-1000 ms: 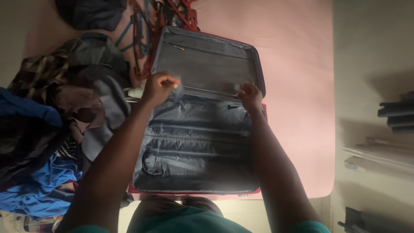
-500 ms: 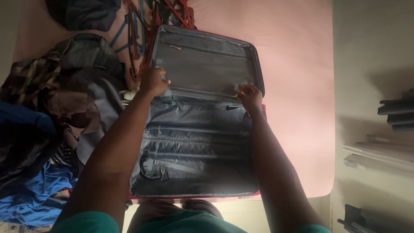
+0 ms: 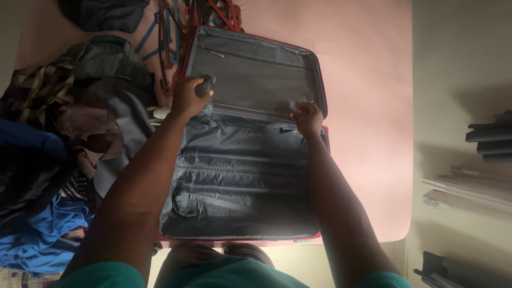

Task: Packing clothes into a red suitcase on a bed.

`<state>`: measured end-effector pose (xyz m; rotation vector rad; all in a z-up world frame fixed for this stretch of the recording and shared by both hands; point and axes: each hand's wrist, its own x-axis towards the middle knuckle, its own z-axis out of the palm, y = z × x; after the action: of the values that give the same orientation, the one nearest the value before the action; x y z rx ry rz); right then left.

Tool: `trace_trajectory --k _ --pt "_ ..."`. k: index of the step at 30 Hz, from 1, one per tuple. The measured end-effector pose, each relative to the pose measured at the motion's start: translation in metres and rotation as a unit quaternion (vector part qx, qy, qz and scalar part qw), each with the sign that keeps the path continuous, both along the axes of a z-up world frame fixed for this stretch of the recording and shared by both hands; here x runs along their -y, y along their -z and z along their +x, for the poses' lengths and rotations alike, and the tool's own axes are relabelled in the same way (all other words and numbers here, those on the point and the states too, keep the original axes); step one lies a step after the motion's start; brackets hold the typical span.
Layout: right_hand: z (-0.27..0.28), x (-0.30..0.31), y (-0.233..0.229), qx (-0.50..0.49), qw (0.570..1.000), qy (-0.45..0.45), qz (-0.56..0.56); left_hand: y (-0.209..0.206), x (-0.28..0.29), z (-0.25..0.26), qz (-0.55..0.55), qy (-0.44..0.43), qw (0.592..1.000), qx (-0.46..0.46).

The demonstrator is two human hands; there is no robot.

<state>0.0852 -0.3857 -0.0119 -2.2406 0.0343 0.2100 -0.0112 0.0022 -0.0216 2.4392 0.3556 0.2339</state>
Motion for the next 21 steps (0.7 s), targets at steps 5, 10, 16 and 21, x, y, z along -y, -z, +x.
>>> trace_trajectory --k 5,10,16,21 --pt "0.000 0.003 0.014 0.096 0.993 -0.059 -0.030 -0.022 0.014 -0.025 -0.006 0.025 0.993 0.114" --pt "-0.005 -0.002 0.007 0.189 0.973 -0.127 -0.037 -0.046 0.040 -0.056 0.000 0.138 0.982 0.129" --pt "-0.066 -0.043 -0.045 0.373 0.906 -0.179 -0.088 -0.013 0.060 -0.097 -0.005 0.277 0.959 0.066" --pt "-0.116 -0.032 0.074 0.249 0.912 -0.317 -0.069 -0.015 0.078 -0.143 0.047 0.234 0.911 -0.337"
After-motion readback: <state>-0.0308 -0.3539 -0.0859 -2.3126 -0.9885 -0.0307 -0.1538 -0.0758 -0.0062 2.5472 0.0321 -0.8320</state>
